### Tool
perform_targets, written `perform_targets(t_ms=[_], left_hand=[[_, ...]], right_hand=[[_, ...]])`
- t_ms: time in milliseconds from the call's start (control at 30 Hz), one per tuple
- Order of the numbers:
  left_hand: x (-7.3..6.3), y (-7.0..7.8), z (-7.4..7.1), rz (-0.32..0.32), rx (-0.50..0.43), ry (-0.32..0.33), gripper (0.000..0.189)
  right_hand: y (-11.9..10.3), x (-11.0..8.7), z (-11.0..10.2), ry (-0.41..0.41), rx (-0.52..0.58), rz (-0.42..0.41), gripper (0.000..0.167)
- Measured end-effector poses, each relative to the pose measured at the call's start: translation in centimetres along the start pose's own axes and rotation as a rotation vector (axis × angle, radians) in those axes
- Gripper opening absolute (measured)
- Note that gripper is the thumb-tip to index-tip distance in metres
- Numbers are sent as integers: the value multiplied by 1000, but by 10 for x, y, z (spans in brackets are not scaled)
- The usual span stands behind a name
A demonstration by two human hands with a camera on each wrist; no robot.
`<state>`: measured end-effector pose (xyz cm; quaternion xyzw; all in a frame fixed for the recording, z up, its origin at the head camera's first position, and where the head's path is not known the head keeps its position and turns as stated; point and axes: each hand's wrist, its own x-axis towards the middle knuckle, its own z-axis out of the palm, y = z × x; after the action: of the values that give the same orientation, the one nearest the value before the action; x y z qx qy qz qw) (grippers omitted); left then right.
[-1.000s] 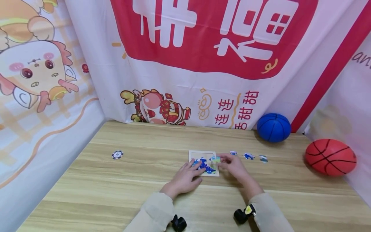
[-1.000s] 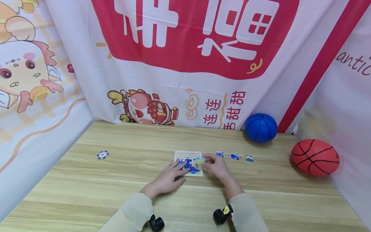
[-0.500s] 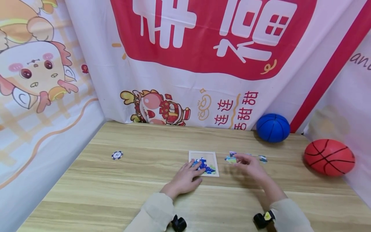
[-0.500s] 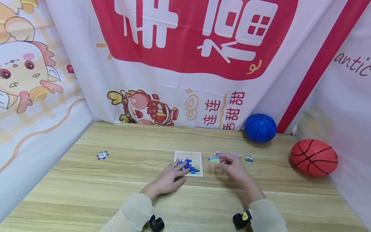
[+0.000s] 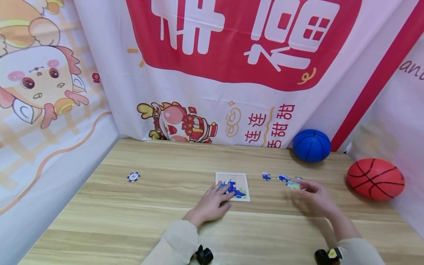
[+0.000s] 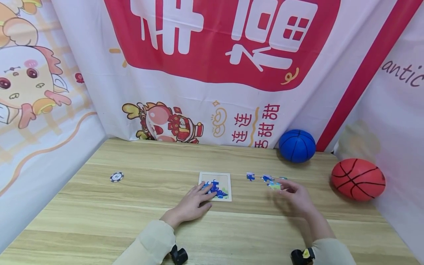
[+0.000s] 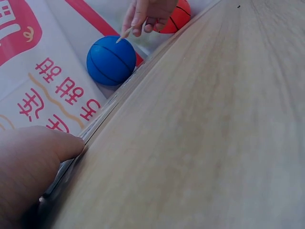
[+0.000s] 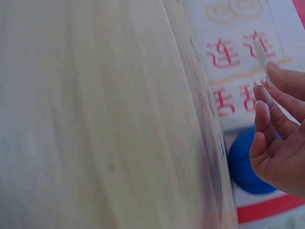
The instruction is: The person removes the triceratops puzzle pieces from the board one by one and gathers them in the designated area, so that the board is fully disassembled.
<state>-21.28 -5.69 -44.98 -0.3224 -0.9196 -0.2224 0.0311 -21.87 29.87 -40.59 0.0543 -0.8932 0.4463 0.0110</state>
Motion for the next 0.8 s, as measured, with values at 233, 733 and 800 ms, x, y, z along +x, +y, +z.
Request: perform_targets(t_ms=[233, 733, 800], left_hand=[[1, 0, 1, 0, 1, 5, 42], [0, 0, 1, -12, 10, -11, 42], [0, 1, 1, -12, 9, -13, 42]], right_hand=[[21, -6, -22, -4, -51, 53, 53], [52, -2, -31, 26, -171, 39, 49], [54, -2, -30, 39, -182, 23, 47]])
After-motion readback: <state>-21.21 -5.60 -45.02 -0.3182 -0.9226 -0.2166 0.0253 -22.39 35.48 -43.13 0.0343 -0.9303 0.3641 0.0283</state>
